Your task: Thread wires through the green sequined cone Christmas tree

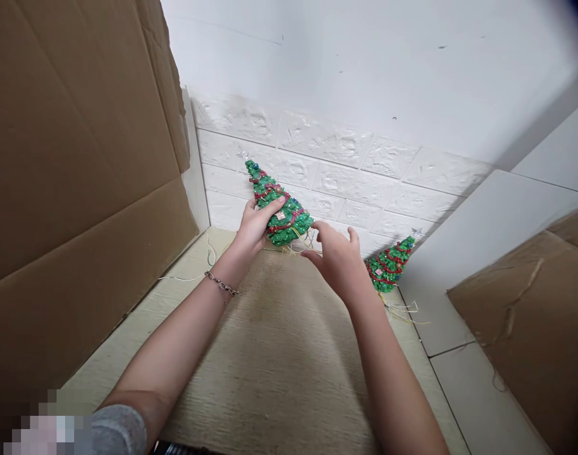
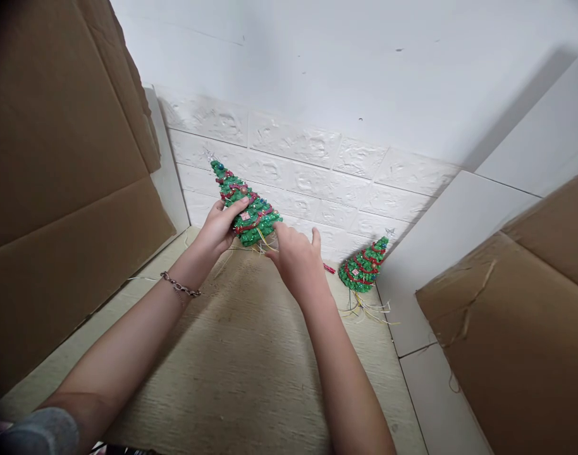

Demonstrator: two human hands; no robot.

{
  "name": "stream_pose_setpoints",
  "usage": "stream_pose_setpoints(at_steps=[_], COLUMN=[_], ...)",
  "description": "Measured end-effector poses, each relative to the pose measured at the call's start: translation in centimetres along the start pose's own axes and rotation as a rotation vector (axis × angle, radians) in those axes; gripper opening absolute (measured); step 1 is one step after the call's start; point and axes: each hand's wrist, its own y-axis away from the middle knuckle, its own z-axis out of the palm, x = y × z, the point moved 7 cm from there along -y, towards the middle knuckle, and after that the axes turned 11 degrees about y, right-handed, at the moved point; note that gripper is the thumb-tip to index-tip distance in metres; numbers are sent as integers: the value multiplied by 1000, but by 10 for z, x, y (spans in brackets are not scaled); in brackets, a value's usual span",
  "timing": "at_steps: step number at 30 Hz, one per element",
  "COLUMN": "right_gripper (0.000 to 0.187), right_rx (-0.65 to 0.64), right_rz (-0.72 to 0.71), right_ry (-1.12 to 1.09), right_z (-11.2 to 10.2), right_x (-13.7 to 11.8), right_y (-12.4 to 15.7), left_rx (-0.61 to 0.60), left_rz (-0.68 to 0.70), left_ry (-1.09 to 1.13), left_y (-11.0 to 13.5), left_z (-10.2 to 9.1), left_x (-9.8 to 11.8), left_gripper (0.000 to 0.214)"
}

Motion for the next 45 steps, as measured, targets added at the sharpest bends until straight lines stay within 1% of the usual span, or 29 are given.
stream_pose_setpoints(at_steps=[3, 4, 6, 8, 10, 12, 17, 21, 24, 27, 29, 32, 35, 37, 39, 42, 45], right_gripper=[16, 14, 17, 21, 21, 18, 18, 24, 27, 27, 24, 16, 26, 28, 25, 13, 9], right_rx=[-110, -145, -192, -198, -172, -123, 23, 139, 155, 116, 63, -8, -58, -85, -88, -61, -50], right_rz=[27, 27, 36, 41, 32, 8, -22, -46, -37, 21, 56, 55, 30, 27, 24, 5, -1], right_ry=[17, 17, -11, -71, -117, -114, -88, -46, 20, 44, -4, -182, -365, -452, -503, -540, -615], right_z=[-13, -17, -23, -25, -25, -24, -23, -24, -17, -3, 6, 11, 5, -3, -11, -20, -22], right_x=[1, 0, -2, -5, -7, -9, -9, -10, -12, -10, -9, -8, -4, 1, 6, 9, 8], right_y=[4, 6, 7, 7, 6, 4, 3, 4, 3, 0, -3, -4, -1, 2, 5, 6, 6], left_rx=[6, -2, -23, -24, -3, 18, -10, 0, -5, -14, -24, -20, -22, -16, -6, -6, -11], left_rz=[11, 15, 20, 22, 16, 4, -1, -23, -35, -35, -14, 17, 17, 23, 42, 60, 71], left_ry=[33, 44, 60, 59, 45, 34, 21, 22, 16, -9, -24, -39, -22, -6, -5, -10, -6], left_y=[-1, -1, -1, -1, 0, 1, 5, 9, 11, 12, 12, 11, 10, 8, 5, 2, 2], left_z=[-2, -1, 0, 1, 0, 0, 6, 9, 11, 13, 14, 14, 12, 9, 6, 2, 2], left_x=[5, 6, 8, 8, 6, 4, -1, -6, -8, -8, -6, -2, 2, 6, 9, 12, 13], left_gripper=[45, 44, 41, 41, 43, 46, 49, 47, 44, 44, 46, 48, 49, 50, 51, 52, 51])
